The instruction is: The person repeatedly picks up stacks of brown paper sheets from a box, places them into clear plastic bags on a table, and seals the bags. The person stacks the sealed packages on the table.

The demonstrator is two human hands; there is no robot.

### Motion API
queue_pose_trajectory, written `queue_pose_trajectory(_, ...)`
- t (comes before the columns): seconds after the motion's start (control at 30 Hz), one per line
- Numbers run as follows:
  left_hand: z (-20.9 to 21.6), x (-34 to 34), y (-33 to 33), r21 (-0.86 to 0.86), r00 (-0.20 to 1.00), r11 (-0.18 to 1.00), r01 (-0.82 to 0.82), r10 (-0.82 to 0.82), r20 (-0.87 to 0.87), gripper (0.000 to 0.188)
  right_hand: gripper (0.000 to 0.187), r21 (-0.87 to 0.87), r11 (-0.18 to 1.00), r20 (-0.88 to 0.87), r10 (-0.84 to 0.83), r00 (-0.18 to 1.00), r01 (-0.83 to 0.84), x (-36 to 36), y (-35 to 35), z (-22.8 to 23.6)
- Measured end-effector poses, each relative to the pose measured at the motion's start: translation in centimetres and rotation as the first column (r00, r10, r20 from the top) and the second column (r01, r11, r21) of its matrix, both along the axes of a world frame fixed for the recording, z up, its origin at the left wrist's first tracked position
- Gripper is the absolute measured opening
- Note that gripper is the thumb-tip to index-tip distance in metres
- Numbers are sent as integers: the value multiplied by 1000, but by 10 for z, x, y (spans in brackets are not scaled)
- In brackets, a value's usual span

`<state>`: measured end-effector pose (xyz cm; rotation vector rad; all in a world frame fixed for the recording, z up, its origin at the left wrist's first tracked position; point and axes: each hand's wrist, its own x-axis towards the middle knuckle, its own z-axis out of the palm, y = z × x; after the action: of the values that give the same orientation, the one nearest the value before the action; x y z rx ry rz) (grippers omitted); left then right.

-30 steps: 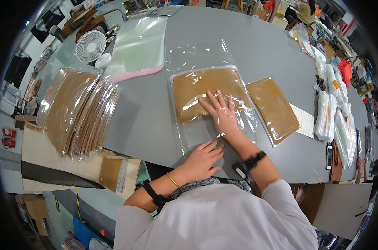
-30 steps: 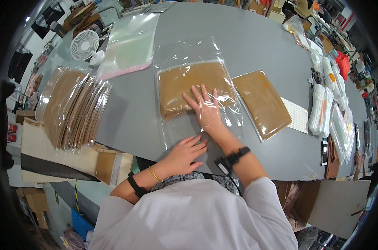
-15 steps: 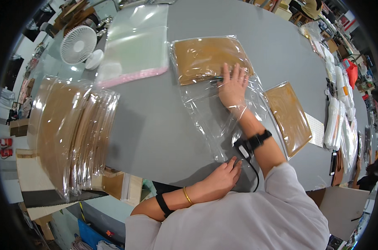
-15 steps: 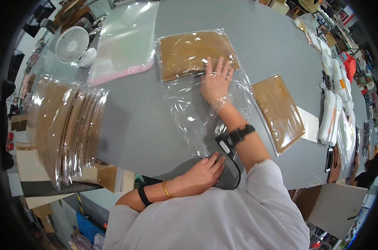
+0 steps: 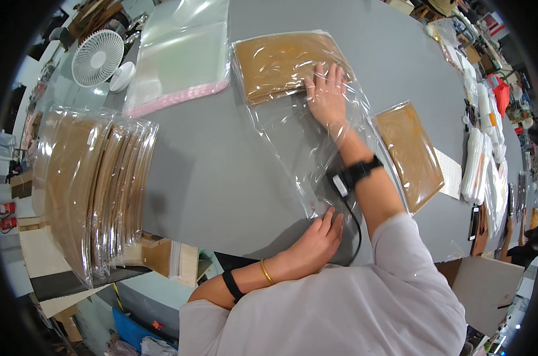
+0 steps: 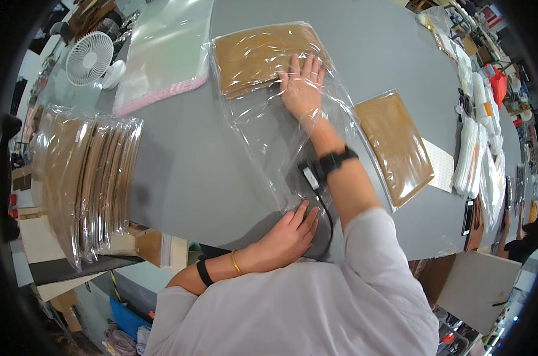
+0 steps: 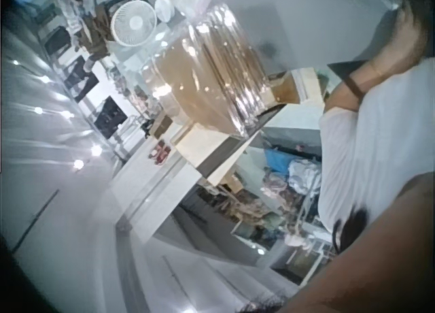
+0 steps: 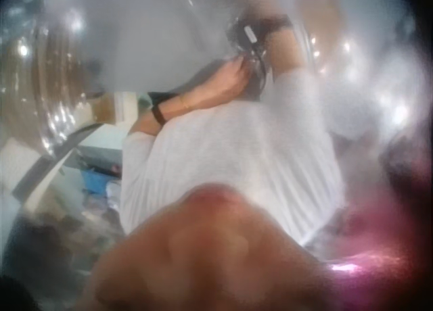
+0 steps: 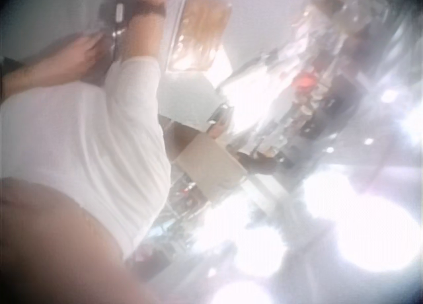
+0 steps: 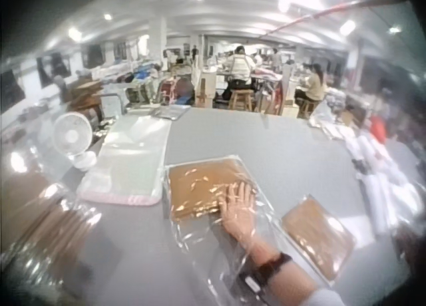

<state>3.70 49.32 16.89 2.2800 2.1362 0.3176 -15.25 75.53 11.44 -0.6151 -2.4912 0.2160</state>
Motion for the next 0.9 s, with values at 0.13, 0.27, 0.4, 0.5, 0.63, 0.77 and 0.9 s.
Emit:
queue_pose_trajectory(0.13, 4, 2, 0, -29, 1000, 1000, -11, 10, -20, 47, 68, 32, 999, -55, -7, 998, 8, -34, 12, 6)
queue_pose_trajectory(0.27, 4, 0, 0, -61, 999, 998, -4, 6, 32, 48, 63, 145, 989, 33, -20, 999, 15, -7, -12, 2)
queue_pose_trajectory(0.4, -3, 3, 0, 4, 1000, 1000, -9, 9, 28, 48, 56, 258, 930, 60, 254, 965, -261, 2, -25, 8)
queue_pose_trajectory(0.5, -10, 4, -2, 39, 995, 997, -72, 70, 65, 47, 57, 207, 949, 55, 230, 972, -236, 1, -27, 19)
queue_pose_trajectory(0.63, -11, 2, -19, 152, 972, 978, -145, 112, 208, 42, 68, 288, 914, 406, 154, 901, -285, 68, -43, 30)
queue_pose_trajectory(0.77, -12, -2, -96, 656, 950, 690, -306, 172, 261, 29, 62, 39, 894, 532, 360, 766, -447, 188, -55, 56)
queue_pose_trajectory(0.9, -54, 9, -251, 525, 691, 463, -715, 583, 427, 14, 47, -238, 830, 472, 553, 687, -505, 273, -58, 87)
